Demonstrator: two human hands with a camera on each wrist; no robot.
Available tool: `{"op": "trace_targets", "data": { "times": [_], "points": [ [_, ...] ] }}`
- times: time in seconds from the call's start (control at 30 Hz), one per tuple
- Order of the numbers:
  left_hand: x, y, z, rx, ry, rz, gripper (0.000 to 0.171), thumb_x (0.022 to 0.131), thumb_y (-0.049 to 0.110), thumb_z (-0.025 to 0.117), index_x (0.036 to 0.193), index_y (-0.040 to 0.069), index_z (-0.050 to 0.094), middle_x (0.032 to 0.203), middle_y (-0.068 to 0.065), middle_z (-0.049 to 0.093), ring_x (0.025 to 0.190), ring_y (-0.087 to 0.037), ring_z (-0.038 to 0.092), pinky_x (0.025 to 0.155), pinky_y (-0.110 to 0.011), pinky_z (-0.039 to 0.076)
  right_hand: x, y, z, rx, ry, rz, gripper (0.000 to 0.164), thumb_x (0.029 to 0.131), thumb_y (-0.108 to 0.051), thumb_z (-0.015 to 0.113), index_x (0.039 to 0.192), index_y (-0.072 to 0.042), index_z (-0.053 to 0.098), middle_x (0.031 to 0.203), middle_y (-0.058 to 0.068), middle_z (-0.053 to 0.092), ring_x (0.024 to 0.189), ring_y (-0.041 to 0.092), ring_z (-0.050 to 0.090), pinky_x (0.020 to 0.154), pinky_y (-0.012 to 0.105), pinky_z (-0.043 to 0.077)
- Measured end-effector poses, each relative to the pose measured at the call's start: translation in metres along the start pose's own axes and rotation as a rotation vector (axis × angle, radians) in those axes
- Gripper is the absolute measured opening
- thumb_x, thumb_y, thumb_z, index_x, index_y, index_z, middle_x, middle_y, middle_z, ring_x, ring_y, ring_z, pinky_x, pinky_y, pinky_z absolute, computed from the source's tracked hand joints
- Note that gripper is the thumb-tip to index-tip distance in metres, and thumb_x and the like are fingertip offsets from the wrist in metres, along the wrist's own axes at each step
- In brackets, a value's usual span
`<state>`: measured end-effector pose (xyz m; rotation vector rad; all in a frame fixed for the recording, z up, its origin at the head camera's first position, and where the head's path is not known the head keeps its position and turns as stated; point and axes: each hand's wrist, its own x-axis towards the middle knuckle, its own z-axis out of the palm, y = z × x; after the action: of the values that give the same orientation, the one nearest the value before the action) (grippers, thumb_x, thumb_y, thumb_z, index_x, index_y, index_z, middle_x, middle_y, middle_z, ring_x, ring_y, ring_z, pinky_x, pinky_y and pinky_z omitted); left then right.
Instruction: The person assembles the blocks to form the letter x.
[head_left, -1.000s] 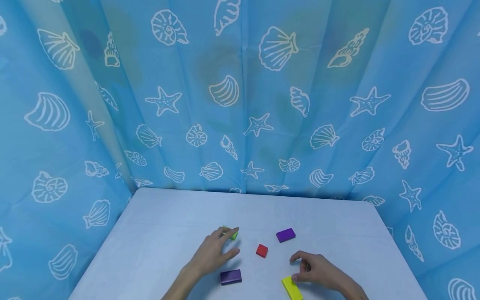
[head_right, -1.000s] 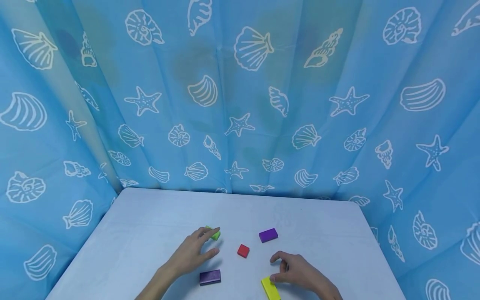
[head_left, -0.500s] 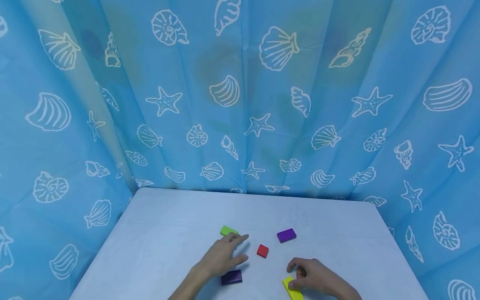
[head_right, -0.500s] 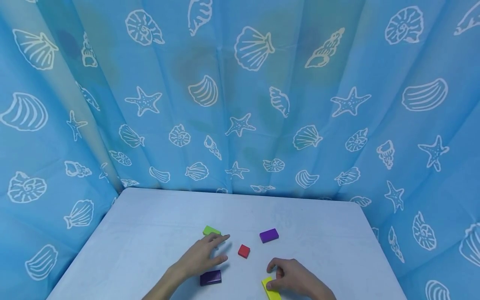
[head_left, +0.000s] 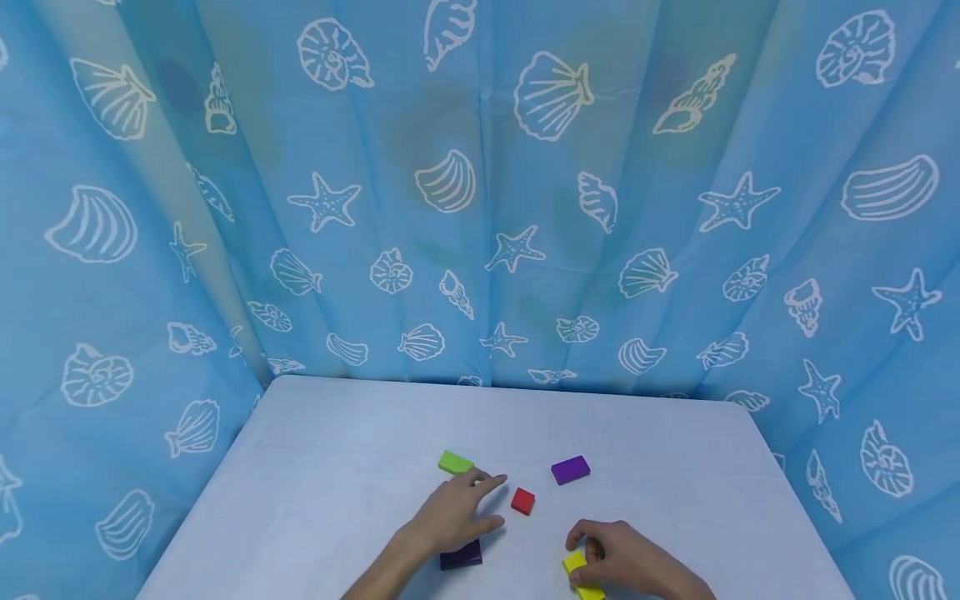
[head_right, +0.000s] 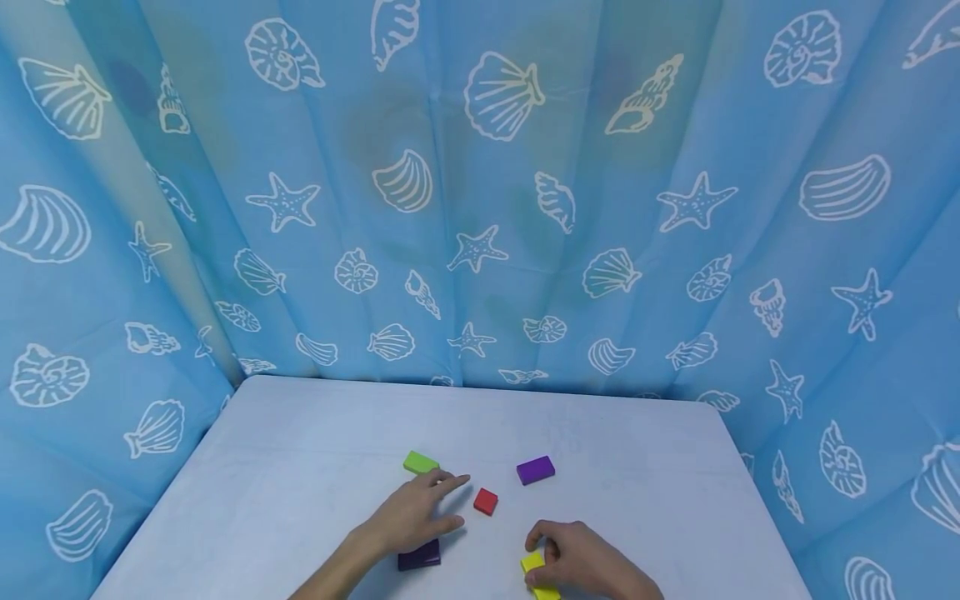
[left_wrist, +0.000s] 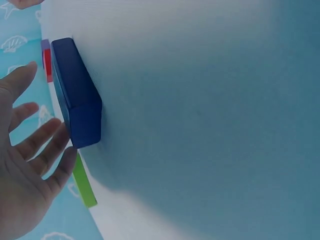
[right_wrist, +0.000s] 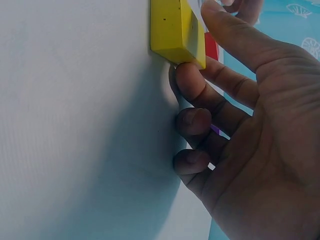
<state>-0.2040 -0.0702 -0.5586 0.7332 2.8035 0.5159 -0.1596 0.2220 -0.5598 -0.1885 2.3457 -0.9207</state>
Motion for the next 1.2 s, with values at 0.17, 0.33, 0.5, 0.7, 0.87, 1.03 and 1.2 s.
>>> {"op": "trace_targets", "data": {
  "times": [0.17, 0.33, 0.5, 0.7, 0.87, 1.03, 1.2],
  "points": [
    [0.006, 0.001, 0.005, 0.019, -0.001, 0.009, 0.062, 0.091, 0.054, 0.068, 0.147, 0.033, 0.051, 0.133, 0.002, 0.060, 0.122, -0.018, 0.057, 0.101, -0.044, 0.049, 0.000, -0.002, 0.001, -0.004, -0.001, -0.005, 0.039, 0.078, -0.040, 0.085, 0.107, -0.021, 0.067, 0.077, 0.002, 0.059, 0.069, 0.018, 0.055, 0.060, 0.021, 0.039],
    [0.011, 0.003, 0.007, 0.049, 0.003, 0.030, 0.061, 0.090, 0.055, 0.068, 0.145, 0.032, 0.054, 0.130, 0.003, 0.062, 0.120, -0.017, 0.058, 0.099, -0.044, 0.050, 0.000, -0.005, 0.001, -0.047, 0.011, 0.003, 0.042, 0.075, -0.042, 0.087, 0.104, -0.022, 0.066, 0.076, 0.002, 0.058, 0.069, 0.018, 0.054, 0.060, 0.022, 0.039],
    [0.013, 0.007, 0.008, 0.066, 0.001, 0.036, 0.059, 0.090, 0.055, 0.069, 0.143, 0.033, 0.056, 0.126, 0.005, 0.063, 0.118, -0.016, 0.059, 0.098, -0.041, 0.051, -0.002, -0.008, 0.000, -0.088, 0.022, 0.002, 0.042, 0.072, -0.042, 0.089, 0.100, -0.022, 0.064, 0.073, 0.001, 0.056, 0.066, 0.017, 0.053, 0.058, 0.021, 0.037],
    [0.013, 0.011, 0.006, 0.065, -0.004, 0.027, 0.054, 0.089, 0.053, 0.071, 0.138, 0.033, 0.061, 0.124, 0.006, 0.064, 0.116, -0.014, 0.059, 0.097, -0.040, 0.051, -0.001, -0.009, 0.001, -0.085, 0.020, 0.009, 0.040, 0.073, -0.038, 0.089, 0.100, -0.020, 0.064, 0.073, 0.001, 0.055, 0.068, 0.017, 0.053, 0.060, 0.023, 0.038],
    [0.013, 0.012, 0.006, 0.067, 0.000, 0.030, 0.050, 0.090, 0.050, 0.072, 0.136, 0.031, 0.063, 0.124, 0.006, 0.064, 0.114, -0.014, 0.059, 0.097, -0.039, 0.051, 0.000, -0.008, 0.002, -0.069, 0.015, 0.022, 0.041, 0.074, -0.036, 0.089, 0.102, -0.019, 0.064, 0.075, 0.002, 0.055, 0.072, 0.018, 0.054, 0.065, 0.025, 0.043],
    [0.013, 0.012, 0.009, 0.074, 0.015, 0.054, 0.049, 0.091, 0.047, 0.072, 0.135, 0.030, 0.064, 0.123, 0.005, 0.064, 0.112, -0.014, 0.060, 0.096, -0.036, 0.051, 0.000, -0.007, 0.002, -0.061, 0.014, 0.024, 0.041, 0.074, -0.035, 0.089, 0.103, -0.018, 0.065, 0.076, 0.003, 0.055, 0.072, 0.019, 0.055, 0.066, 0.026, 0.044],
    [0.017, 0.015, 0.011, 0.098, 0.025, 0.067, 0.049, 0.090, 0.048, 0.072, 0.136, 0.031, 0.063, 0.122, 0.006, 0.065, 0.111, -0.013, 0.060, 0.095, -0.035, 0.052, -0.001, -0.007, 0.002, -0.077, 0.016, 0.048, 0.042, 0.075, -0.034, 0.089, 0.104, -0.017, 0.064, 0.075, 0.004, 0.054, 0.071, 0.019, 0.053, 0.065, 0.028, 0.042]
  ]
}}
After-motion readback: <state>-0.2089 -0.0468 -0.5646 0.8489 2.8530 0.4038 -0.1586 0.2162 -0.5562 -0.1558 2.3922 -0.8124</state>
